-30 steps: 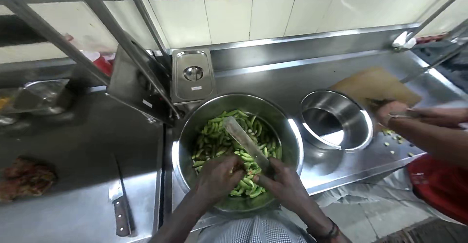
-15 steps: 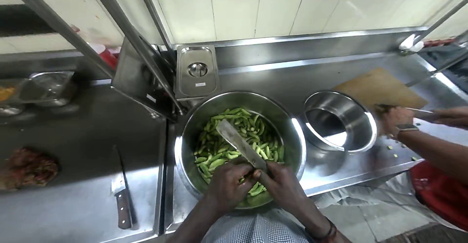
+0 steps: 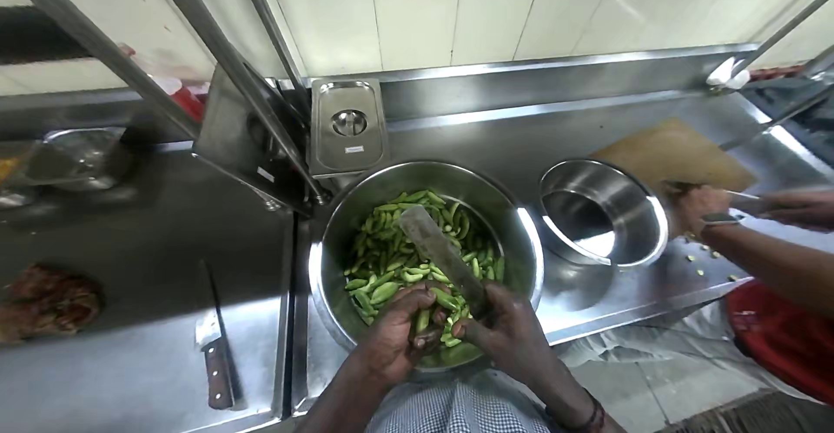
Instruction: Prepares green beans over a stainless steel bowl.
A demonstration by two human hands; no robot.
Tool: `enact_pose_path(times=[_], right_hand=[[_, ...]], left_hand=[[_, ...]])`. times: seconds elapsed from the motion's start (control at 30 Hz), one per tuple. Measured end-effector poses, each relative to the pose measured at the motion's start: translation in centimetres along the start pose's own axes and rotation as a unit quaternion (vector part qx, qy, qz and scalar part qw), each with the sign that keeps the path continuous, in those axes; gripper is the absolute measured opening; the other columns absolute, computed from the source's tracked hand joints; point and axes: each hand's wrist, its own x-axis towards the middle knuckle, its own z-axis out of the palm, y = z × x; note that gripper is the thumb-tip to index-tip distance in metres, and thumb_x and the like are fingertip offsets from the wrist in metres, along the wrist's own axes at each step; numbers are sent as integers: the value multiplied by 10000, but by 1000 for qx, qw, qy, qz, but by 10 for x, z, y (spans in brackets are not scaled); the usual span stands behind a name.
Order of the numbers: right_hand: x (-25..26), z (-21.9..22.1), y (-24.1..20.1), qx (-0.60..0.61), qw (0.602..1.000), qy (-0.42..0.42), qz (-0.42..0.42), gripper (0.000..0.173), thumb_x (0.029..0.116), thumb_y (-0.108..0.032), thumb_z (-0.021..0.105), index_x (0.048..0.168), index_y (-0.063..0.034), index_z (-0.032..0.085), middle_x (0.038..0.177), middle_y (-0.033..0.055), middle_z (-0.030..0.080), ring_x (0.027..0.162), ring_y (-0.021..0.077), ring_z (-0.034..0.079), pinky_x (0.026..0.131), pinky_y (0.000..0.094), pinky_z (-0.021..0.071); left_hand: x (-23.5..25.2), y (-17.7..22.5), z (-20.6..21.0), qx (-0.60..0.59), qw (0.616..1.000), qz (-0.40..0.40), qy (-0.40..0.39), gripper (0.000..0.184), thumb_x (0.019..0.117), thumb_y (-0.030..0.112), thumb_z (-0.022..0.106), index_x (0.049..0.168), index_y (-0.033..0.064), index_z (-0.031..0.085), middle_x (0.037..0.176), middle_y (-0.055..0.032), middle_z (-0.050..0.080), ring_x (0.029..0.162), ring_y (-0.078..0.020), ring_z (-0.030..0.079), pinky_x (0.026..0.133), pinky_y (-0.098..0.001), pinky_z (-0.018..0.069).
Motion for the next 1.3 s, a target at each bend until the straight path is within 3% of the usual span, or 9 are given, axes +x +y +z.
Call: enact_pose_path(times=[0.3,0.53,0.67,0.8,0.87,0.97,1.03,1.13,1.3], right_hand=[[-4,5,2,-34,998,3,-49,466,941,-602,628,827,-150,655,595,-67,510,510,43,485,480,262,438],[-10,-9,-5,-45,998,-4,-35,452,952,-522,655,925,-73,701,702,20,634,628,125,619,603,360,545],[-17,-28,-3,-12,998,41,-49,451,989,-475,614,933,-33,684,698,60,615,618,164,602,586,385,521],[-29,-51,5,21,992,114,-52,560,1007,-585,526,930,-52,679,697,27,605,603,109,582,559,329,516],[-33,-61,8,31,987,149,-45,578,1004,-607,511,919,-60,678,686,8,596,590,83,570,544,301,508],[-42,-74,14,23,981,190,-27,527,1019,-564,514,917,-75,684,676,-27,587,584,39,556,544,257,504],[-46,-77,17,30,978,207,-12,450,1020,-508,531,921,-97,684,652,-60,566,554,8,528,520,223,487],[-48,-75,25,66,975,209,29,507,996,-622,512,902,-146,660,596,-74,493,468,33,459,432,240,433],[-40,-69,23,82,976,197,47,533,980,-672,489,849,-177,633,588,-59,506,423,75,453,377,256,418]], left_hand=[[-2,-9,10,-57,997,-49,-25,147,992,205,592,903,110,660,710,-7,587,514,-25,506,466,-154,436],[32,-11,15,-41,977,-38,207,357,1106,265,328,943,82,587,686,-51,590,476,-65,484,414,-186,406],[75,-15,33,35,991,-28,123,231,1078,148,431,1143,14,608,953,-125,677,737,-170,647,657,-304,564],[145,-15,115,175,979,-82,61,234,1079,264,450,1160,109,606,854,-17,620,585,-74,545,516,-207,477],[177,-17,153,192,977,-82,31,269,1079,318,458,1179,126,619,905,-17,629,662,-94,580,588,-224,503],[240,-27,177,178,981,-73,-3,459,1096,390,422,1376,34,500,1178,-168,619,970,-275,655,815,-432,579],[248,-25,180,213,975,-69,-6,600,1093,451,410,1561,84,327,1544,-209,409,1303,-367,531,1002,-550,508],[234,-12,166,253,967,-34,-14,620,1091,389,466,1627,175,237,1658,-156,261,1473,-394,342,1101,-645,383],[176,43,92,463,886,34,-6,321,1070,202,536,1341,40,589,1236,-130,662,1051,-214,662,896,-404,564]])
